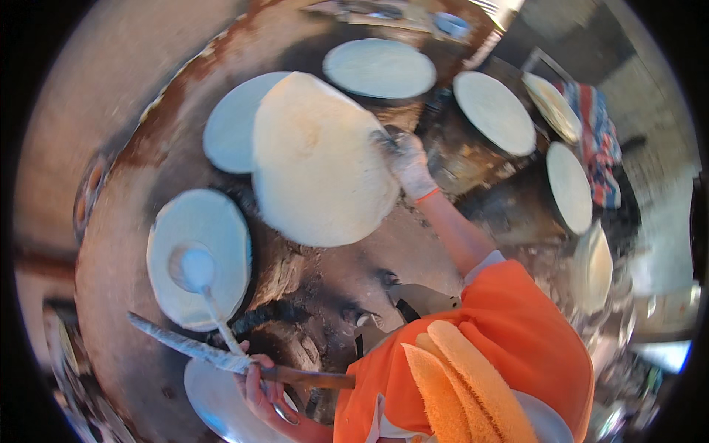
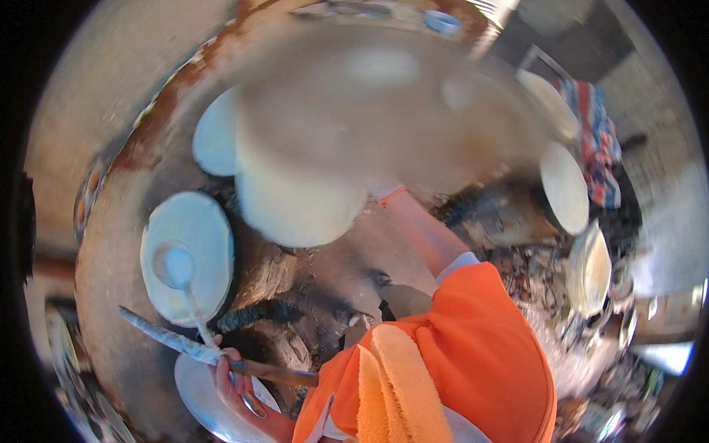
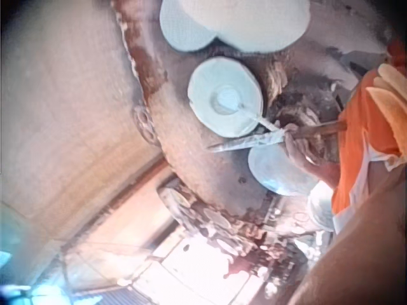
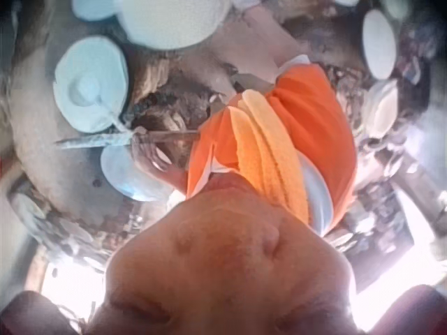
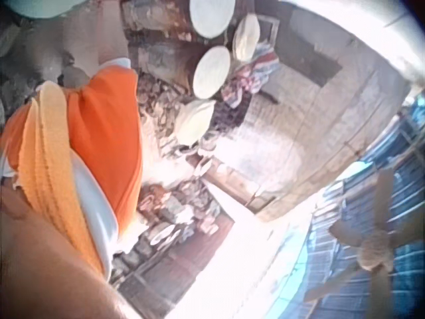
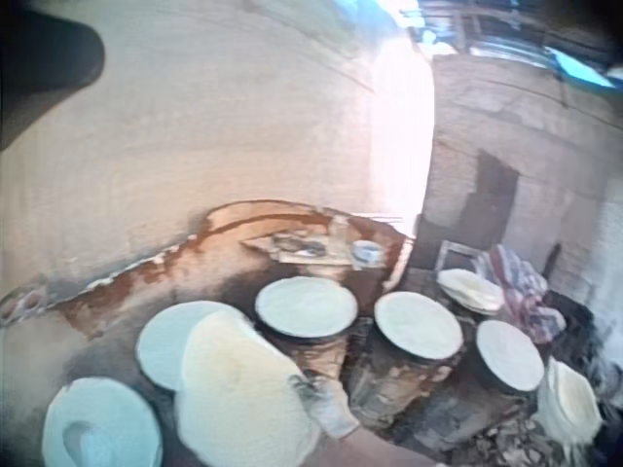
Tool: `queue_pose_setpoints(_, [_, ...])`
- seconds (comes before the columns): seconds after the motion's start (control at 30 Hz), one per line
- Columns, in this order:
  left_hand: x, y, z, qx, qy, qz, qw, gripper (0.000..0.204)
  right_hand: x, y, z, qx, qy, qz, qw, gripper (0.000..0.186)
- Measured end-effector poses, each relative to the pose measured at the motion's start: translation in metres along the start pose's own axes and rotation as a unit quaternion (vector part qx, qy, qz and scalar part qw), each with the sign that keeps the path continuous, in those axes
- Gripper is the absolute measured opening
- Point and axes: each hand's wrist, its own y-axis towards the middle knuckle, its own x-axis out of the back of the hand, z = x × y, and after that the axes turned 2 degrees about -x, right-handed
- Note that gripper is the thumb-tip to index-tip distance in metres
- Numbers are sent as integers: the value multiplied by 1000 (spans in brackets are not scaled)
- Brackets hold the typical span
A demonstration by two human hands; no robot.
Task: The person scoops batter from a large metal bowl and pours it onto several hot, round griddles. They use a wooden stick to spread the batter into thin, circular crepes. Once cooked, the person flips the crepes and stacks them on a nearby surface.
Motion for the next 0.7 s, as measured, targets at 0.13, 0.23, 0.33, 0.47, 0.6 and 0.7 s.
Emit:
queue_pose_setpoints(0.13, [-35,18,36,-55,-146,217,964,42,161,-45,-48,-112,-51,-199,972,36])
queue_pose_setpoints(0.23, [-102,20,84,53,-143,210,966,36,289,-78,-181,-173,-12,-312,934,35])
queue_pose_setpoints(0.33, [-154,20,153,178,-161,225,944,32,433,-148,-304,-121,-91,-474,867,27])
queue_pose_setpoints(0.47, [-236,6,224,326,-222,217,893,37,605,-248,-286,-137,-308,-511,791,27])
queue_pose_setpoints(0.6, [-335,-28,253,369,-175,261,875,40,672,-262,-230,-220,-547,-445,674,34])
queue_pose_setpoints(0.7, [-370,-33,270,378,-190,359,832,38,699,-238,-273,-375,-655,-219,619,25])
